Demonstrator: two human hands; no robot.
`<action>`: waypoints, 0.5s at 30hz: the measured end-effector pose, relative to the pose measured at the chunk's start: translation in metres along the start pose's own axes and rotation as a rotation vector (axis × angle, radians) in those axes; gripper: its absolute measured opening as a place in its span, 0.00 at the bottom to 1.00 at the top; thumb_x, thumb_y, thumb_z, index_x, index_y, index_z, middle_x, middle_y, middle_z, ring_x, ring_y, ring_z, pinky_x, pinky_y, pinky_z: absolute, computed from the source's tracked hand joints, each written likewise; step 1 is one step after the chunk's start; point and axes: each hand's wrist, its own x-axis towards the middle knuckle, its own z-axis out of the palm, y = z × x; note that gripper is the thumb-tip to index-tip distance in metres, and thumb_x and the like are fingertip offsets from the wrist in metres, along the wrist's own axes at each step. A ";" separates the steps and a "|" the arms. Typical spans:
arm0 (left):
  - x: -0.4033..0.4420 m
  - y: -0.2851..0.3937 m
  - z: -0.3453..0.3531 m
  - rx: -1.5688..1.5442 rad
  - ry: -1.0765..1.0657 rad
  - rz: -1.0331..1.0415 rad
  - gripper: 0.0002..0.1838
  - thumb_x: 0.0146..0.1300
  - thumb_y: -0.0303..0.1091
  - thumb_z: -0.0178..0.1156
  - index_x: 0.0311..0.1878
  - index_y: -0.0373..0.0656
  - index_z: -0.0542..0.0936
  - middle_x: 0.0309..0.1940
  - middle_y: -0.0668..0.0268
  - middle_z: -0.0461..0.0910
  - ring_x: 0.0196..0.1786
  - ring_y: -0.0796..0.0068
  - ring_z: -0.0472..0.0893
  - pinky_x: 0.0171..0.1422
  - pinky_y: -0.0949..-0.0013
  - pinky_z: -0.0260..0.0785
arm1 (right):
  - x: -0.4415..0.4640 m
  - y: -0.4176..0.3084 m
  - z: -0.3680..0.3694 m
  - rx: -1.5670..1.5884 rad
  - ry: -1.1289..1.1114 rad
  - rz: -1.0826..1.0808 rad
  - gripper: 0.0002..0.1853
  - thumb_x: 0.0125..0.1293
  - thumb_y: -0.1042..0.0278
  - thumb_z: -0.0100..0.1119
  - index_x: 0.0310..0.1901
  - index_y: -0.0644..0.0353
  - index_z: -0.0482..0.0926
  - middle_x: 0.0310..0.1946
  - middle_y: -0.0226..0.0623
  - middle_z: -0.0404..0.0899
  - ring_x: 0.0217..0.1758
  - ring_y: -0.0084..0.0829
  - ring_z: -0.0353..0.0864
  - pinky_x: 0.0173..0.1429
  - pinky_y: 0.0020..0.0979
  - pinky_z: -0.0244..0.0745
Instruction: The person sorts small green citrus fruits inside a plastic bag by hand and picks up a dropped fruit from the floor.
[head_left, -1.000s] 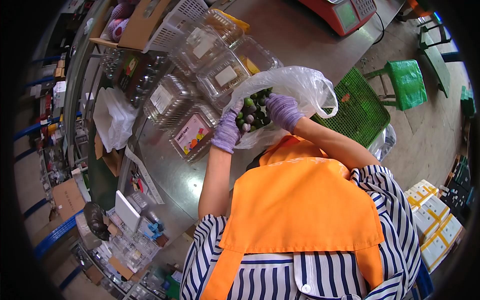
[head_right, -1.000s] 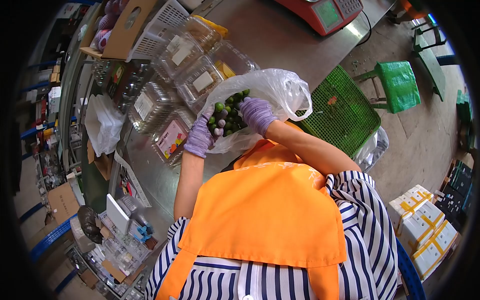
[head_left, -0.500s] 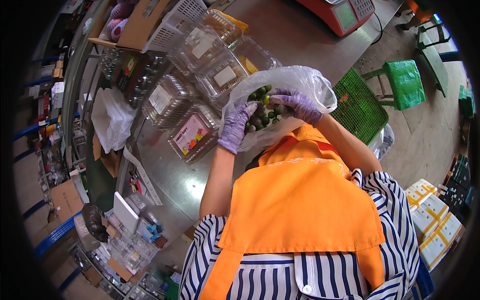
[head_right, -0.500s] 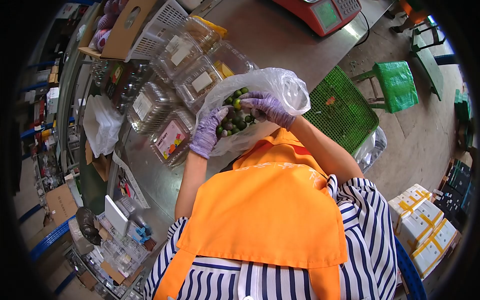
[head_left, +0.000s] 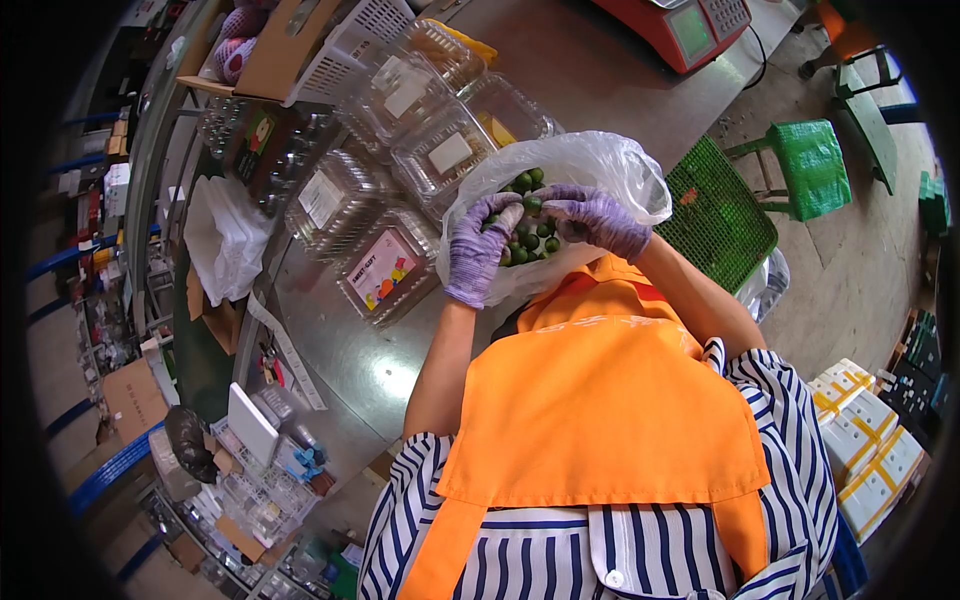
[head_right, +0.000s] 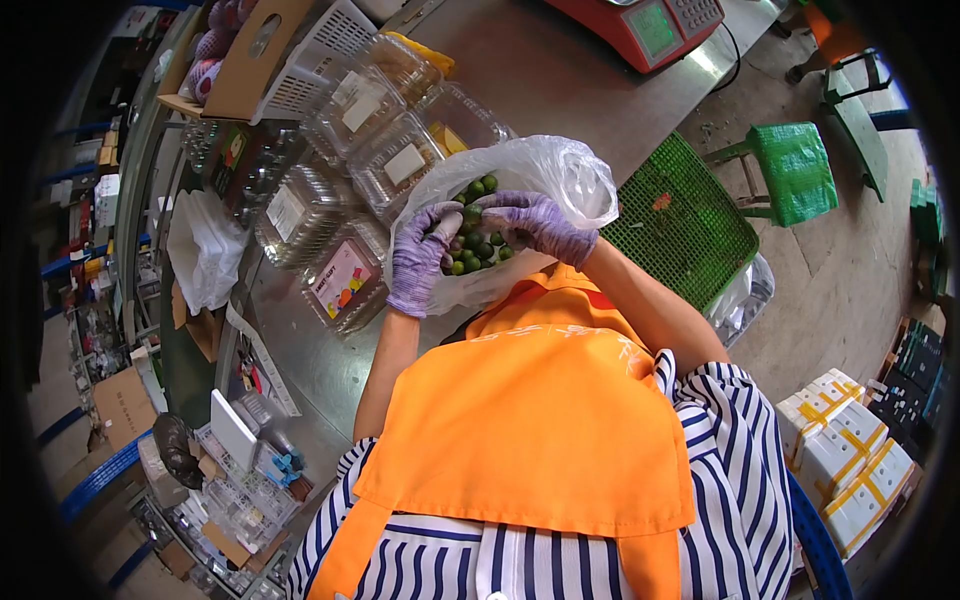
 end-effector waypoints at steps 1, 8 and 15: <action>0.000 0.000 -0.003 -0.025 0.024 -0.044 0.10 0.61 0.34 0.63 0.44 0.44 0.82 0.28 0.76 0.77 0.25 0.90 0.70 0.25 0.83 0.63 | 0.001 0.001 -0.001 0.008 0.011 0.005 0.18 0.63 0.66 0.62 0.54 0.59 0.77 0.31 0.26 0.77 0.24 0.15 0.64 0.28 0.18 0.61; 0.016 -0.046 -0.030 0.620 0.188 0.278 0.12 0.59 0.31 0.61 0.46 0.41 0.82 0.36 0.64 0.82 0.33 0.73 0.79 0.39 0.71 0.72 | -0.016 -0.011 0.005 -0.287 0.218 -0.178 0.16 0.60 0.63 0.66 0.47 0.60 0.80 0.29 0.28 0.80 0.23 0.17 0.71 0.28 0.18 0.67; 0.027 -0.040 -0.017 1.138 0.059 0.219 0.20 0.54 0.37 0.64 0.50 0.42 0.79 0.40 0.54 0.81 0.45 0.55 0.79 0.53 0.58 0.70 | -0.020 -0.010 -0.001 -0.762 0.397 -0.382 0.17 0.58 0.58 0.68 0.45 0.58 0.81 0.28 0.28 0.80 0.23 0.17 0.74 0.28 0.21 0.69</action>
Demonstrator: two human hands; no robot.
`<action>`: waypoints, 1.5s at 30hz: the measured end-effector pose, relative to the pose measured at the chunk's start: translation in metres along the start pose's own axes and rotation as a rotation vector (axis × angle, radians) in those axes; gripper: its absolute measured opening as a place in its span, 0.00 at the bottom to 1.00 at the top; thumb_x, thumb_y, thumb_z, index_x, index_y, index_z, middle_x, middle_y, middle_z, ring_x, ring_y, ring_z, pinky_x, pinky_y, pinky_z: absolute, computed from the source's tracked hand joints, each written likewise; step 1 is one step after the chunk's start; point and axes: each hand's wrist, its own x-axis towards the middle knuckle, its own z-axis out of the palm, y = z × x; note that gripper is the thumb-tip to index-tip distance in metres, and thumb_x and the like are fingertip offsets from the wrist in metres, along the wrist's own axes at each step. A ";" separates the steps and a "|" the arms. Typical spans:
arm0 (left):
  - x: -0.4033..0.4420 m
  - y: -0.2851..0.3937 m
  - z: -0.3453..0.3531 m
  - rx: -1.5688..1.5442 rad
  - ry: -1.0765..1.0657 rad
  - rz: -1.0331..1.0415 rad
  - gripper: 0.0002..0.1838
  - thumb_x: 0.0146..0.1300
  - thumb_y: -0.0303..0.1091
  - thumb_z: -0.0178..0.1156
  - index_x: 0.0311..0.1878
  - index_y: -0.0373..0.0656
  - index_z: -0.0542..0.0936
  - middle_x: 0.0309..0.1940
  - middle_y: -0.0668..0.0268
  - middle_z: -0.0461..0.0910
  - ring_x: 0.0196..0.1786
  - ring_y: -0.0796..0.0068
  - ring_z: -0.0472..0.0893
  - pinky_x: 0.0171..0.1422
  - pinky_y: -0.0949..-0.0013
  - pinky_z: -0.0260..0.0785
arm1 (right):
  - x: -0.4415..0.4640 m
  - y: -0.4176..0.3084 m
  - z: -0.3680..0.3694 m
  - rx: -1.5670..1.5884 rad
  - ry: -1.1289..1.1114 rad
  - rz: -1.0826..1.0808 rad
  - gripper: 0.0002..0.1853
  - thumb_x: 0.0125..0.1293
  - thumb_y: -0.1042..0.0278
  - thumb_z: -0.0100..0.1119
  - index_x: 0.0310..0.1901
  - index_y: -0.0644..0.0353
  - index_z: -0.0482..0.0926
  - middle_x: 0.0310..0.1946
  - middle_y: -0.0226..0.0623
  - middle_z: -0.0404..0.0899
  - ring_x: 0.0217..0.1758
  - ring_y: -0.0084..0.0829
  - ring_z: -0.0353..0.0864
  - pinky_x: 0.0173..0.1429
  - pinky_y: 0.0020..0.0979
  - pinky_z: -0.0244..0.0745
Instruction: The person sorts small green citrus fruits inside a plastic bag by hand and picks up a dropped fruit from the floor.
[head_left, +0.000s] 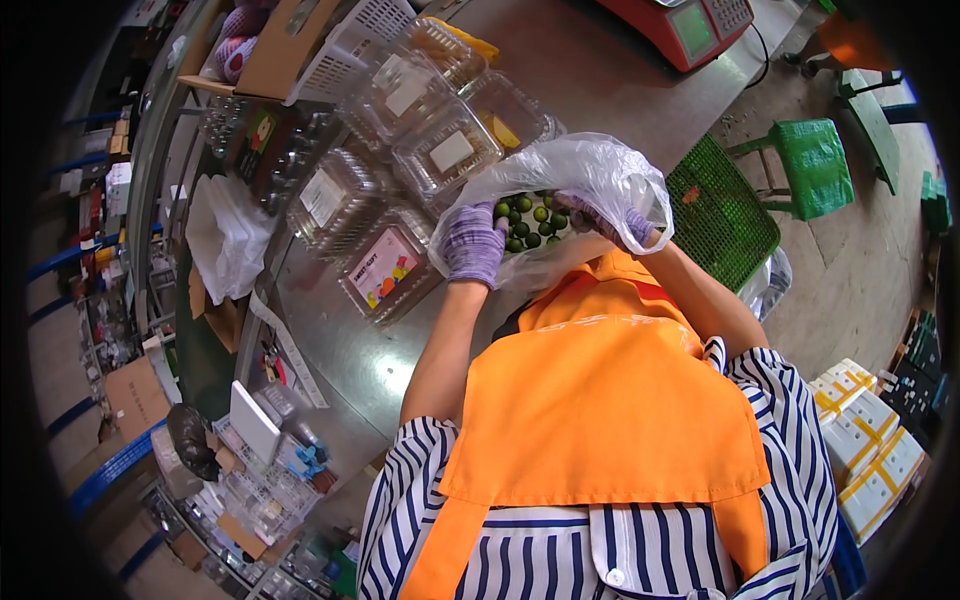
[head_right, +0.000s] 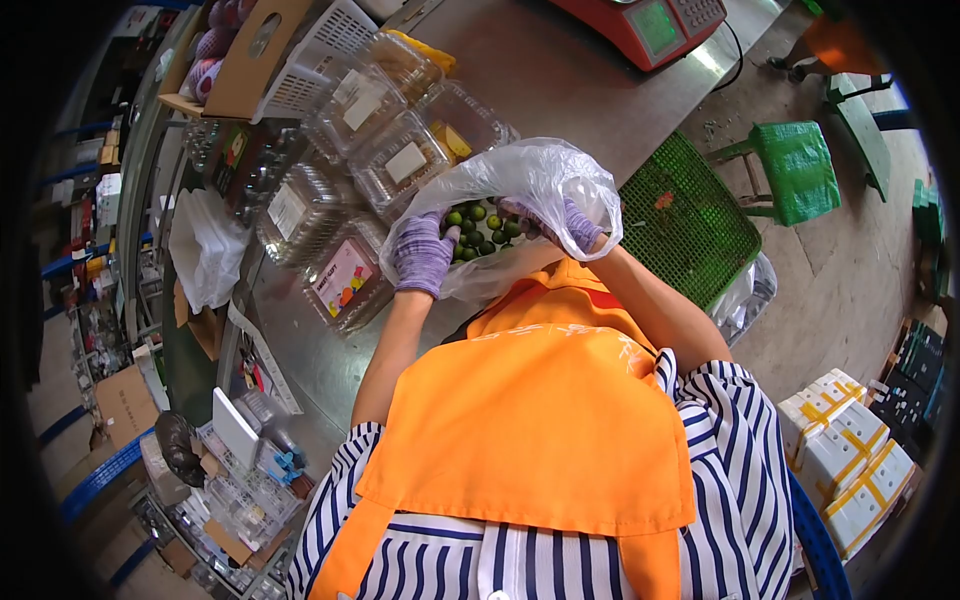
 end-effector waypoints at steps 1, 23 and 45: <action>0.003 -0.003 0.007 0.004 0.004 0.013 0.20 0.54 0.38 0.63 0.50 0.42 0.79 0.40 0.53 0.80 0.45 0.55 0.79 0.53 0.57 0.70 | 0.001 0.005 -0.001 0.012 -0.033 0.028 0.17 0.59 0.59 0.67 0.46 0.58 0.80 0.29 0.28 0.80 0.25 0.17 0.74 0.29 0.21 0.70; -0.002 0.029 -0.036 -0.991 -0.281 -0.320 0.11 0.65 0.41 0.59 0.41 0.45 0.82 0.27 0.75 0.77 0.23 0.88 0.71 0.23 0.81 0.62 | 0.008 -0.002 0.015 0.384 -0.410 0.141 0.23 0.61 0.68 0.65 0.58 0.57 0.73 0.44 0.27 0.79 0.44 0.17 0.73 0.46 0.20 0.71; 0.024 0.007 -0.004 -0.259 -0.216 0.171 0.15 0.59 0.41 0.61 0.45 0.42 0.80 0.35 0.58 0.82 0.38 0.60 0.81 0.45 0.60 0.73 | 0.009 0.013 -0.008 0.551 -0.213 0.164 0.20 0.61 0.64 0.64 0.53 0.61 0.76 0.36 0.34 0.80 0.34 0.23 0.78 0.35 0.23 0.73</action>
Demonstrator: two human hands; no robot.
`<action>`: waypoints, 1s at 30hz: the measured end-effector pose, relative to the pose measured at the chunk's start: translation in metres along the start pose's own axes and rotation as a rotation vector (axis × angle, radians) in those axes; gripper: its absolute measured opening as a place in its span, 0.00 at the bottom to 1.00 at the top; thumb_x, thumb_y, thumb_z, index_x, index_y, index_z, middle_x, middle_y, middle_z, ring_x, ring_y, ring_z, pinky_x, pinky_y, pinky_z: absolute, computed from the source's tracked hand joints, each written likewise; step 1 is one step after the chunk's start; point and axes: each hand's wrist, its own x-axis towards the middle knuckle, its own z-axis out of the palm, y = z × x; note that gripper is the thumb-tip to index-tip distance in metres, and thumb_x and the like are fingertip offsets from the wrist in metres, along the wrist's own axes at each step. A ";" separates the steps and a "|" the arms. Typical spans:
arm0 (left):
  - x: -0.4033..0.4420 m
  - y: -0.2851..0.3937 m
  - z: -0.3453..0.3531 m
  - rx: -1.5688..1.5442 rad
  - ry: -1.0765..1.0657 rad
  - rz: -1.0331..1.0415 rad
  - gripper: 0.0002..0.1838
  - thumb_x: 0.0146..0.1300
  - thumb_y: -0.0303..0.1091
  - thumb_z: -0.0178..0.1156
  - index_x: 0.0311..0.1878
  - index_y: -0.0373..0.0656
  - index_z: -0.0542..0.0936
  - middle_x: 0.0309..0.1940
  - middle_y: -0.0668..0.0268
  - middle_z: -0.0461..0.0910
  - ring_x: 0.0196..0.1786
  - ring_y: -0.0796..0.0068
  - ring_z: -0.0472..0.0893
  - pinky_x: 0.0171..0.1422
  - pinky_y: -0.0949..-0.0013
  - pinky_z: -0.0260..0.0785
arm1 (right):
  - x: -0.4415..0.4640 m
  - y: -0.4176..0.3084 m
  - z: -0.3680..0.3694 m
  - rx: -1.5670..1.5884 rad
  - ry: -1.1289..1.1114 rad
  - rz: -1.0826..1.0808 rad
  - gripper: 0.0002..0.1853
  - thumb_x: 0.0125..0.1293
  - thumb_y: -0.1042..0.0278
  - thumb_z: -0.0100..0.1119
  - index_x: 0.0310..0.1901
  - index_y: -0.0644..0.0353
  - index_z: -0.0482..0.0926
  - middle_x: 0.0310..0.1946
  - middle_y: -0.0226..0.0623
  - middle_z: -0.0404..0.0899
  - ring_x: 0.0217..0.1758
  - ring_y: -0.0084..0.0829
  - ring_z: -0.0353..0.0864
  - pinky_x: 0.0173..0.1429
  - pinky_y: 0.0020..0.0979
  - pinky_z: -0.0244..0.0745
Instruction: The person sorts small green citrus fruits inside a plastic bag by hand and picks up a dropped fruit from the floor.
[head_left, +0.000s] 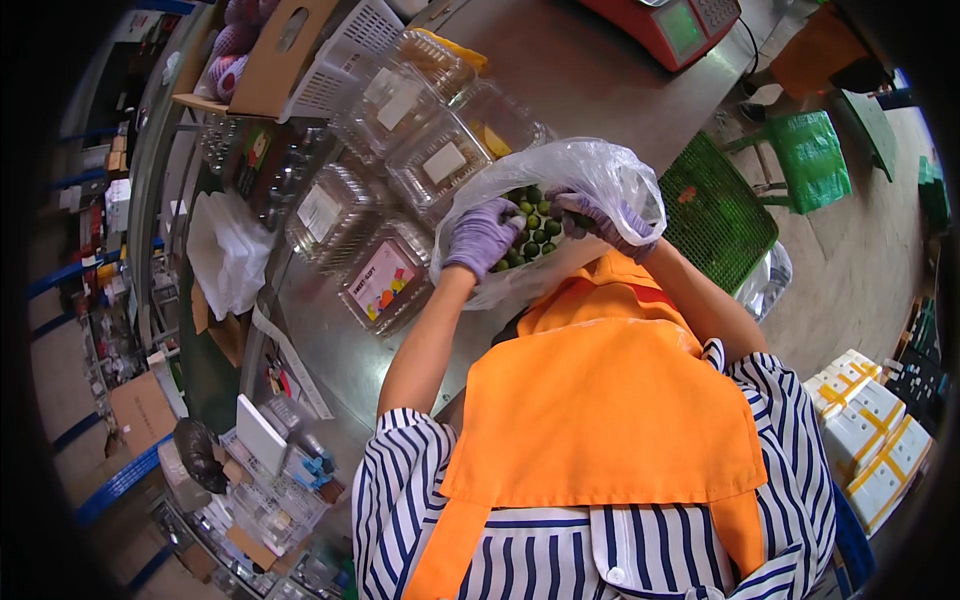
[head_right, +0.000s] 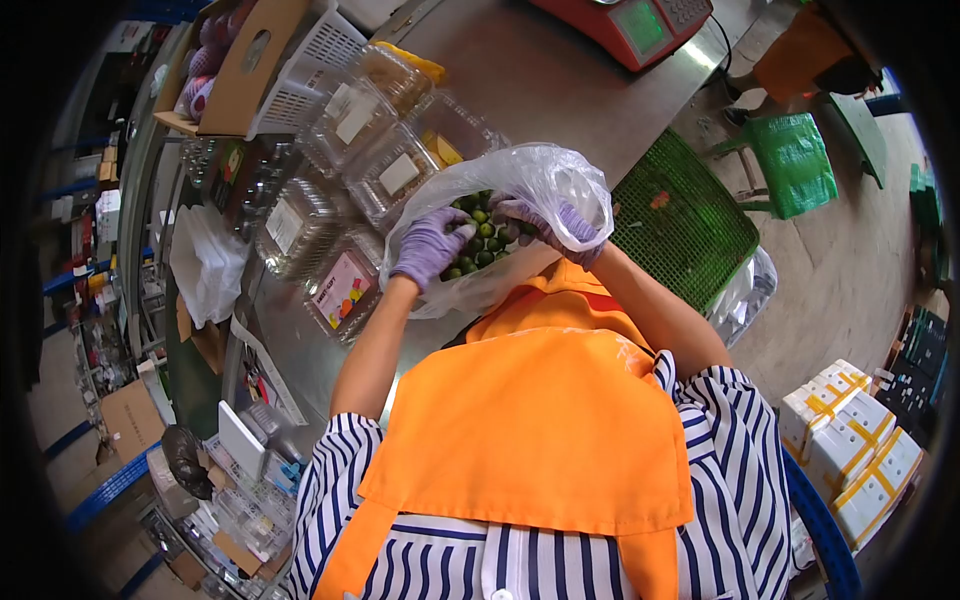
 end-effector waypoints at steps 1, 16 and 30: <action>0.000 -0.005 0.002 -0.397 -0.033 -0.088 0.17 0.62 0.45 0.59 0.42 0.40 0.80 0.28 0.66 0.80 0.28 0.75 0.78 0.33 0.70 0.71 | -0.002 0.000 -0.003 -0.213 0.000 -0.032 0.21 0.59 0.63 0.66 0.53 0.59 0.77 0.36 0.33 0.81 0.33 0.22 0.77 0.34 0.23 0.74; -0.020 0.021 -0.022 -1.088 -0.171 -0.324 0.16 0.67 0.46 0.53 0.38 0.42 0.79 0.20 0.73 0.72 0.17 0.85 0.66 0.19 0.80 0.55 | -0.005 -0.010 0.031 -0.102 -0.168 -0.107 0.24 0.61 0.65 0.65 0.59 0.53 0.73 0.44 0.24 0.79 0.41 0.16 0.73 0.43 0.19 0.70; -0.026 -0.005 -0.032 -0.037 0.137 0.025 0.15 0.56 0.32 0.60 0.48 0.43 0.81 0.42 0.57 0.81 0.43 0.60 0.80 0.52 0.63 0.71 | -0.012 -0.002 0.009 0.132 -0.097 -0.103 0.18 0.68 0.60 0.54 0.51 0.66 0.75 0.30 0.38 0.81 0.20 0.24 0.76 0.25 0.21 0.70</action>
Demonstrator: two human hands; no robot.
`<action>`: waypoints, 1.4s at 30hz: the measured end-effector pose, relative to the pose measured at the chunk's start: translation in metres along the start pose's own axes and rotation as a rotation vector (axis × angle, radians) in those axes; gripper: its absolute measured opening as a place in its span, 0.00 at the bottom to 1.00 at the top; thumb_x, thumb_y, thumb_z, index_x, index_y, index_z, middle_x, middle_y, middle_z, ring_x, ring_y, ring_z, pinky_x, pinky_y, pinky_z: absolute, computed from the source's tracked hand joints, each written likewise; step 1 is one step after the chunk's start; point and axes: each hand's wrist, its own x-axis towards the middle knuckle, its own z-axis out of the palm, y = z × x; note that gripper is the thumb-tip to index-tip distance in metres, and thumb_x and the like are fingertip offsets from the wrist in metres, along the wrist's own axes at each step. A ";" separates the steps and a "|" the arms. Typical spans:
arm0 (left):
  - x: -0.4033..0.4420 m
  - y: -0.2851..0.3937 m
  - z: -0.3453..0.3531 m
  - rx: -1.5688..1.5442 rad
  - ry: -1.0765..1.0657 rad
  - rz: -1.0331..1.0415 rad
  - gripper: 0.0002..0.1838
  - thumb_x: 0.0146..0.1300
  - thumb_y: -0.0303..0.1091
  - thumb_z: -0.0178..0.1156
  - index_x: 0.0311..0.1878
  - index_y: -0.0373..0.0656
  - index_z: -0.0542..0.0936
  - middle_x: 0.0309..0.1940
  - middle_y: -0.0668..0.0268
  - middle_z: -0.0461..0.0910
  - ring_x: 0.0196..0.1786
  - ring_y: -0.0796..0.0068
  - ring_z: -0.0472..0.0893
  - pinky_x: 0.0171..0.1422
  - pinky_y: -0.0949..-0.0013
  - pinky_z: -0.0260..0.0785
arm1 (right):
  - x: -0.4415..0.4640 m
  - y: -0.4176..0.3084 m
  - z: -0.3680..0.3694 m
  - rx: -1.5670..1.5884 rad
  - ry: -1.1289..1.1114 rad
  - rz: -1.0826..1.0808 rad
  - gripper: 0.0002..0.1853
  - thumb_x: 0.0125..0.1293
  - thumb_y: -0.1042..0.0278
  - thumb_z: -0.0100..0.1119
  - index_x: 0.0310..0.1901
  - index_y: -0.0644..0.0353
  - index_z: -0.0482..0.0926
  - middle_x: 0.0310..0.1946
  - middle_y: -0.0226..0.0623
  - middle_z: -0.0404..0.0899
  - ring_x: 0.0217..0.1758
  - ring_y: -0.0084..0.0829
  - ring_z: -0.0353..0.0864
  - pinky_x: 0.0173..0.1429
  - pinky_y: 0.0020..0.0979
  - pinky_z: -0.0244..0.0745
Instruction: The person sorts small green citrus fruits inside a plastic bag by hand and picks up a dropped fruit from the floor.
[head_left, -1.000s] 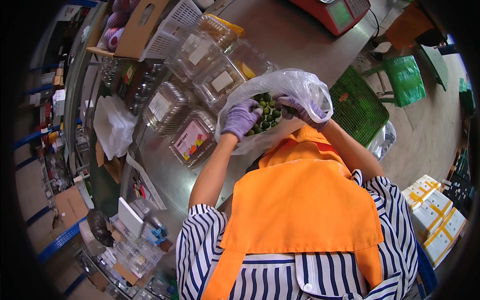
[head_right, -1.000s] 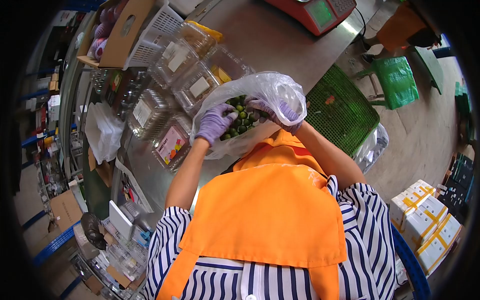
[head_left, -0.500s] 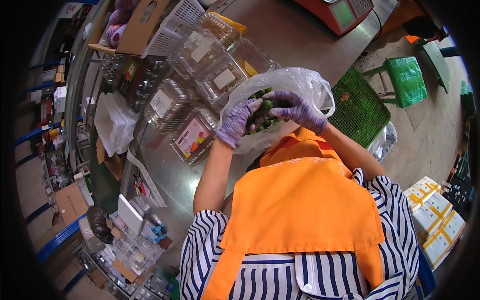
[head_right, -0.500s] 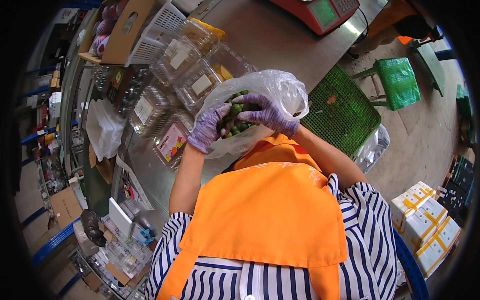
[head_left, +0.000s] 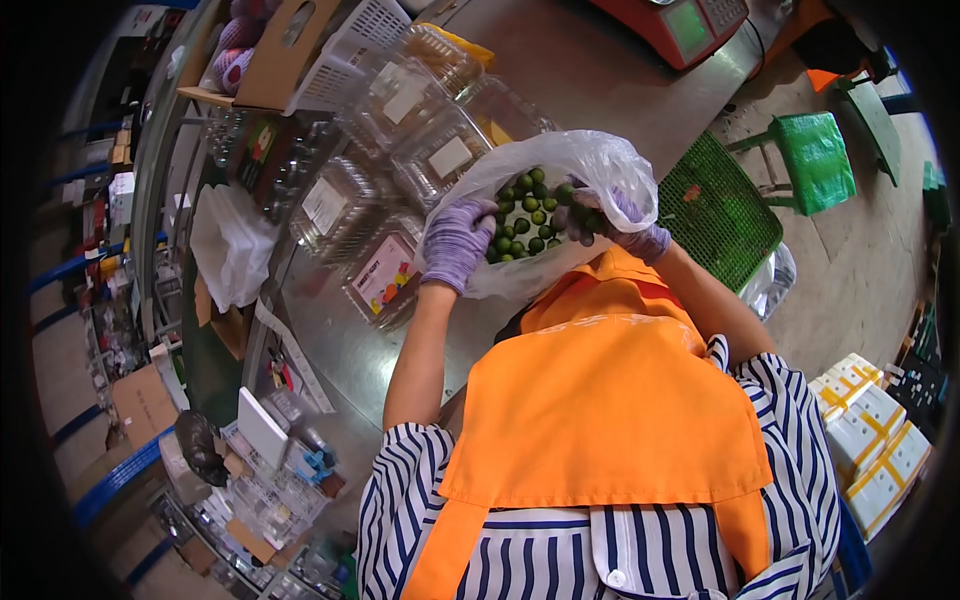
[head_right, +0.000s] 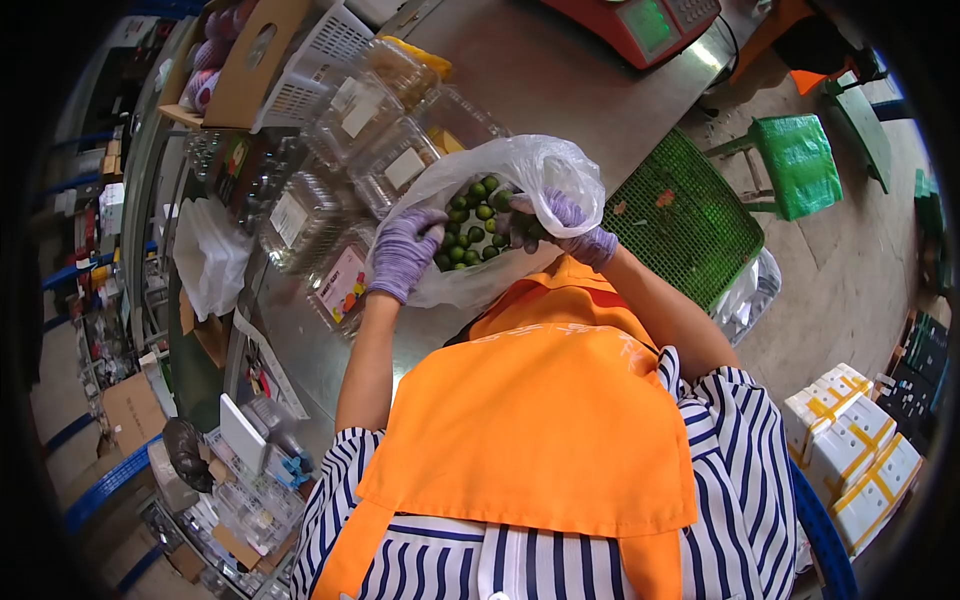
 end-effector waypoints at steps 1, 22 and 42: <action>-0.003 0.004 0.004 0.099 -0.058 -0.020 0.15 0.56 0.32 0.60 0.49 0.44 0.81 0.43 0.57 0.81 0.44 0.59 0.80 0.53 0.62 0.71 | 0.000 0.000 -0.001 0.024 -0.015 0.034 0.18 0.68 0.60 0.54 0.51 0.66 0.75 0.30 0.39 0.81 0.21 0.24 0.76 0.24 0.21 0.70; -0.015 0.000 0.031 0.442 -0.204 0.027 0.14 0.53 0.33 0.63 0.45 0.47 0.78 0.43 0.55 0.75 0.42 0.52 0.78 0.47 0.54 0.71 | 0.003 0.005 0.002 -0.211 0.111 0.131 0.16 0.62 0.62 0.62 0.45 0.65 0.78 0.33 0.33 0.81 0.26 0.19 0.77 0.24 0.18 0.69; -0.006 0.020 -0.001 -0.673 -0.389 -0.476 0.16 0.61 0.45 0.62 0.41 0.42 0.82 0.25 0.75 0.76 0.23 0.87 0.71 0.25 0.83 0.62 | -0.004 -0.013 0.017 -0.285 0.080 0.109 0.16 0.60 0.61 0.65 0.47 0.59 0.80 0.31 0.29 0.78 0.28 0.18 0.74 0.27 0.18 0.68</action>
